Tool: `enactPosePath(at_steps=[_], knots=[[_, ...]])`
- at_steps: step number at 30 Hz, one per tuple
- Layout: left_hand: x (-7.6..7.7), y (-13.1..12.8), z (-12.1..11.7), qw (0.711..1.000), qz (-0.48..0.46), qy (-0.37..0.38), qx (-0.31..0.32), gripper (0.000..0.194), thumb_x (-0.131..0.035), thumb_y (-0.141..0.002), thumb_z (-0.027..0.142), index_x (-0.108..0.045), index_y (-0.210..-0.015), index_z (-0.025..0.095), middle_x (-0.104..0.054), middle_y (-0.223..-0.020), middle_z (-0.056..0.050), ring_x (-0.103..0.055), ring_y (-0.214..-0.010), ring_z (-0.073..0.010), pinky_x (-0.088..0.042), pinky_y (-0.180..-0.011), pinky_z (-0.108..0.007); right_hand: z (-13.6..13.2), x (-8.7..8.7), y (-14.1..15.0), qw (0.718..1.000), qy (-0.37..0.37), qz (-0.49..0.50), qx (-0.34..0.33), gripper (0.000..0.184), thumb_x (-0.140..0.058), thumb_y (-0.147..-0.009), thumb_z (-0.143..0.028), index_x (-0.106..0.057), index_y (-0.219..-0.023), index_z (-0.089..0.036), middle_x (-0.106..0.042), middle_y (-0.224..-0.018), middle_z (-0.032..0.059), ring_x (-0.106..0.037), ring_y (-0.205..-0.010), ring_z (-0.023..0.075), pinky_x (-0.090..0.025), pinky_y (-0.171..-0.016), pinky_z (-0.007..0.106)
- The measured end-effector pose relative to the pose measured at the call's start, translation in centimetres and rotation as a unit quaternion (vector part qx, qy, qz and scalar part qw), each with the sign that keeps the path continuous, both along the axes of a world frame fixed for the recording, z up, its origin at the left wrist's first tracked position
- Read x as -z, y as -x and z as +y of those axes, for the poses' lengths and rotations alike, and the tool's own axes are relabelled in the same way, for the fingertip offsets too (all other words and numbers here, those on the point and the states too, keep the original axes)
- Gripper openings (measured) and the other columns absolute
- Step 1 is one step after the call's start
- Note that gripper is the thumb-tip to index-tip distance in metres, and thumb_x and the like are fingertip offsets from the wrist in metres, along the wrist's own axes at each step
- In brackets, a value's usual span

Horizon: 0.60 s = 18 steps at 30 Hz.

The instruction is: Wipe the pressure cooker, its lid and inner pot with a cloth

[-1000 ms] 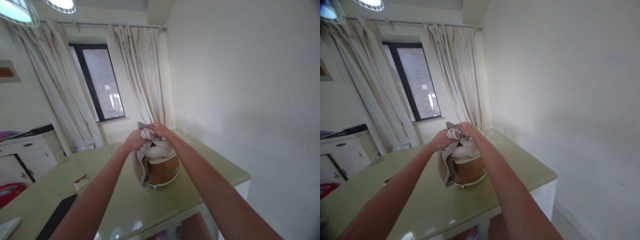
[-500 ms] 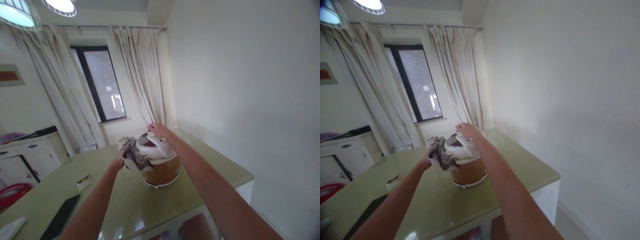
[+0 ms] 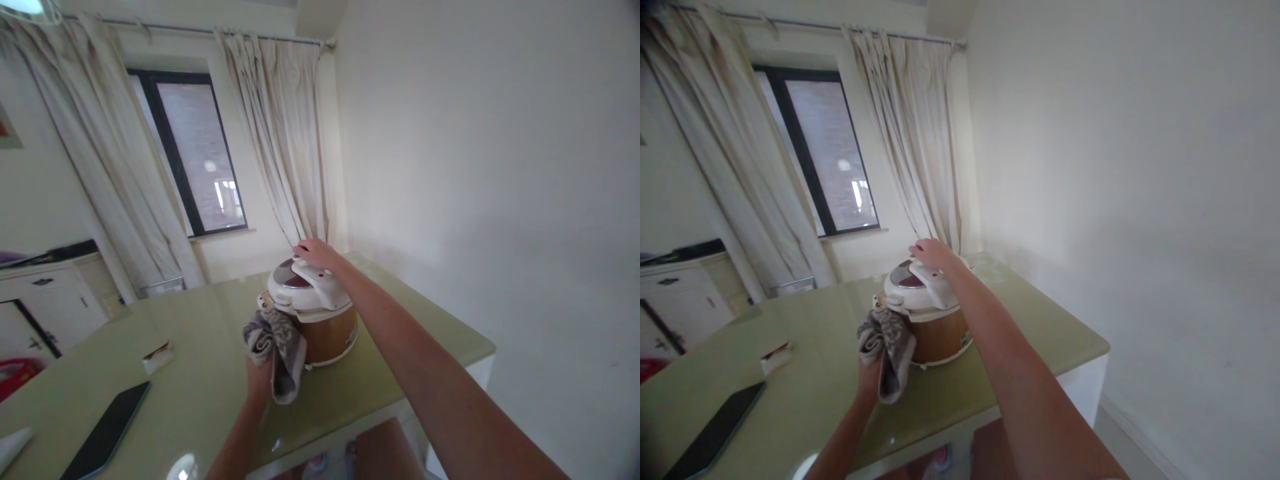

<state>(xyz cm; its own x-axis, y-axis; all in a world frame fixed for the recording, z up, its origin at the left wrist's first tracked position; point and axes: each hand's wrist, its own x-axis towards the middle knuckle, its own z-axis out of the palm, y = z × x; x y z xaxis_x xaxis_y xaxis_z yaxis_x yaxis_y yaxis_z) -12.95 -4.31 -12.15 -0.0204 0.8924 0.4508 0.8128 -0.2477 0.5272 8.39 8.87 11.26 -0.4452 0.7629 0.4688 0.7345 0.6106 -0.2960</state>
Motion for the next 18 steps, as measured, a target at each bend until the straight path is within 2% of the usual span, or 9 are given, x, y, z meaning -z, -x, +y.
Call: enactPosePath(at_steps=[3, 5, 6, 8, 10, 12, 14, 16, 18], knots=[[2.1, -1.6, -2.1, 0.996, -0.011, -0.078, -0.051, 0.04, -0.066, -0.081, 0.041, -0.073, -0.118, 0.025, -0.073, -0.116, -0.017, -0.07, -0.109, -0.0385, -0.06, -0.095, -0.059, -0.1, 0.0, 0.0, 1.0, 0.003, 0.005, -0.001, 0.04, -0.047, -0.109, -0.044, -0.078, -0.105, -0.019, -0.079, -0.108, 0.0097, -0.068, -0.098, 0.0211, -0.039, -0.076, 0.027], [2.7, -3.5, -2.8, 0.987, 0.061, -0.143, -0.031, 0.038, -0.074, -0.074, 0.038, -0.076, -0.109, 0.025, -0.072, -0.116, -0.019, -0.068, -0.112, -0.0407, -0.059, -0.095, -0.059, -0.1, 0.0, 0.0, 1.0, 0.004, 0.01, -0.003, 0.038, -0.048, -0.109, -0.043, -0.078, -0.105, -0.019, -0.079, -0.108, 0.0093, -0.068, -0.098, 0.0207, -0.039, -0.076, 0.027], [2.6, -4.8, -2.8, 0.979, 0.113, -0.17, 0.003, 0.035, -0.077, -0.072, 0.037, -0.077, -0.106, 0.026, -0.072, -0.116, -0.019, -0.067, -0.114, -0.0414, -0.057, -0.097, -0.06, -0.1, 0.0, 0.0, 1.0, 0.002, 0.011, -0.005, 0.038, -0.049, -0.109, -0.043, -0.078, -0.105, -0.019, -0.079, -0.108, 0.0091, -0.068, -0.097, 0.0205, -0.039, -0.076, 0.027], [1.8, -8.0, -2.0, 0.946, 0.219, -0.213, 0.104, 0.027, -0.077, -0.076, 0.034, -0.079, -0.103, 0.029, -0.074, -0.117, -0.016, -0.066, -0.118, -0.0396, -0.054, -0.104, -0.059, -0.1, 0.1, -0.1, 1.0, -0.002, 0.009, -0.008, 0.038, -0.049, -0.109, -0.043, -0.078, -0.104, -0.019, -0.079, -0.108, 0.0089, -0.068, -0.098, 0.0202, -0.039, -0.076, 0.026], [0.5, -12.1, -0.6, 0.904, 0.296, -0.244, 0.19, 0.019, -0.068, -0.088, 0.03, -0.08, -0.102, 0.029, -0.075, -0.123, -0.013, -0.065, -0.125, -0.0346, -0.048, -0.114, -0.054, -0.2, 0.1, -0.2, 1.0, -0.007, 0.002, -0.013, 0.037, -0.05, -0.109, -0.042, -0.078, -0.105, -0.019, -0.079, -0.109, 0.0088, -0.068, -0.098, 0.0199, -0.039, -0.077, 0.026], [-0.9, -16.3, 1.1, 0.893, 0.324, -0.251, 0.186, 0.026, -0.06, -0.094, 0.025, -0.079, -0.112, 0.024, -0.073, -0.131, -0.013, -0.064, -0.129, -0.0318, -0.045, -0.118, -0.049, -0.3, 0.1, -0.3, 1.0, -0.008, -0.004, -0.02, 0.036, -0.05, -0.108, -0.04, -0.078, -0.107, -0.019, -0.079, -0.11, 0.0082, -0.068, -0.099, 0.0192, -0.039, -0.078, 0.026], [-2.0, -19.6, 2.4, 0.899, 0.331, -0.238, 0.16, 0.037, -0.055, -0.096, 0.021, -0.075, -0.127, 0.021, -0.071, -0.137, -0.014, -0.062, -0.133, -0.0313, -0.044, -0.119, -0.049, -0.4, 0.1, -0.4, 1.0, -0.005, -0.005, -0.026, 0.034, -0.051, -0.108, -0.039, -0.078, -0.109, -0.02, -0.079, -0.111, 0.0068, -0.068, -0.1, 0.0184, -0.04, -0.079, 0.025], [-2.5, -21.2, 3.0, 0.902, 0.336, -0.225, 0.15, 0.043, -0.054, -0.096, 0.019, -0.07, -0.136, 0.021, -0.069, -0.14, -0.014, -0.06, -0.136, -0.0311, -0.043, -0.119, -0.05, -0.4, 0.2, -0.4, 1.0, 0.0, -0.002, -0.029, 0.032, -0.052, -0.107, -0.04, -0.077, -0.109, -0.021, -0.079, -0.112, 0.0055, -0.067, -0.102, 0.0183, -0.041, -0.08, 0.025], [-2.3, -20.5, 2.8, 0.895, 0.343, -0.228, 0.17, 0.04, -0.056, -0.095, 0.019, -0.072, -0.132, 0.022, -0.071, -0.138, -0.014, -0.061, -0.135, -0.0303, -0.043, -0.12, -0.05, -0.2, 0.3, -0.5, 1.0, 0.003, 0.001, -0.029, 0.031, -0.053, -0.106, -0.041, -0.077, -0.11, -0.022, -0.079, -0.113, 0.005, -0.068, -0.102, 0.0188, -0.041, -0.08, 0.025]])
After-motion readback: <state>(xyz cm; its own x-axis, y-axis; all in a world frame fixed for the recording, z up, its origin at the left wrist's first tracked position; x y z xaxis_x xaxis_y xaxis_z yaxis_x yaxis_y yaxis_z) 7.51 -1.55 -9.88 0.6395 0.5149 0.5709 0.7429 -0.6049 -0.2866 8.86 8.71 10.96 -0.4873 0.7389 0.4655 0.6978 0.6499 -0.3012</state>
